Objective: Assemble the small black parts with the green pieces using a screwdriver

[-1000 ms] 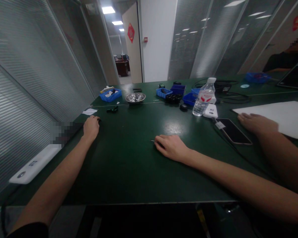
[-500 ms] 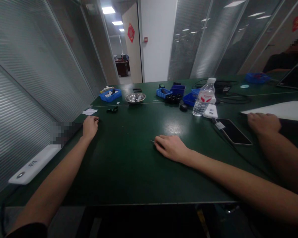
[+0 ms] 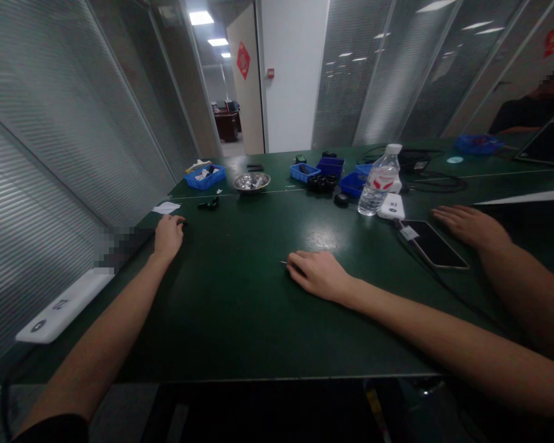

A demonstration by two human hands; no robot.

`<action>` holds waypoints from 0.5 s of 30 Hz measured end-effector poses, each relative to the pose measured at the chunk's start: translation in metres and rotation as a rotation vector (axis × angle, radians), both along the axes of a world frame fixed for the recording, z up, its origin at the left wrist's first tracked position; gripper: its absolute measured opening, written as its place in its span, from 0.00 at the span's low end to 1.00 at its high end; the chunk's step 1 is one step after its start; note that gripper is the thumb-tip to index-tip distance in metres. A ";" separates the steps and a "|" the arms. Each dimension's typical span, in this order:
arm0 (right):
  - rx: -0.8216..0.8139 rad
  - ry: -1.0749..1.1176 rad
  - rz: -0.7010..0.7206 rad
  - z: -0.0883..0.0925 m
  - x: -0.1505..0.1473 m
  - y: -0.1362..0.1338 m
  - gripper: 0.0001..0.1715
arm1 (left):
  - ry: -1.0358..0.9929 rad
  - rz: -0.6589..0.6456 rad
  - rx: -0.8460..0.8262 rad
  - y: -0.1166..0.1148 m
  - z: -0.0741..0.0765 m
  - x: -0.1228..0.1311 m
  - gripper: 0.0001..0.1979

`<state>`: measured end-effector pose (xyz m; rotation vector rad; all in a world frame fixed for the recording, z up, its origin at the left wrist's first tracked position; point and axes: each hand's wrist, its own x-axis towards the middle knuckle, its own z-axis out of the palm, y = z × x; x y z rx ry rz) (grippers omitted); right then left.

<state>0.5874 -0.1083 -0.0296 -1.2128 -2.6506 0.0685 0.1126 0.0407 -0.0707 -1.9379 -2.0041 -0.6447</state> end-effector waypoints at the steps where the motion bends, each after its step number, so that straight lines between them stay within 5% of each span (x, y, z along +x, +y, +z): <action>1: 0.002 0.001 0.001 0.000 0.000 0.000 0.16 | 0.006 0.005 -0.005 -0.001 0.001 0.001 0.17; 15: 0.000 -0.017 -0.003 0.002 -0.001 -0.001 0.16 | 0.120 0.016 -0.059 -0.010 0.012 0.011 0.19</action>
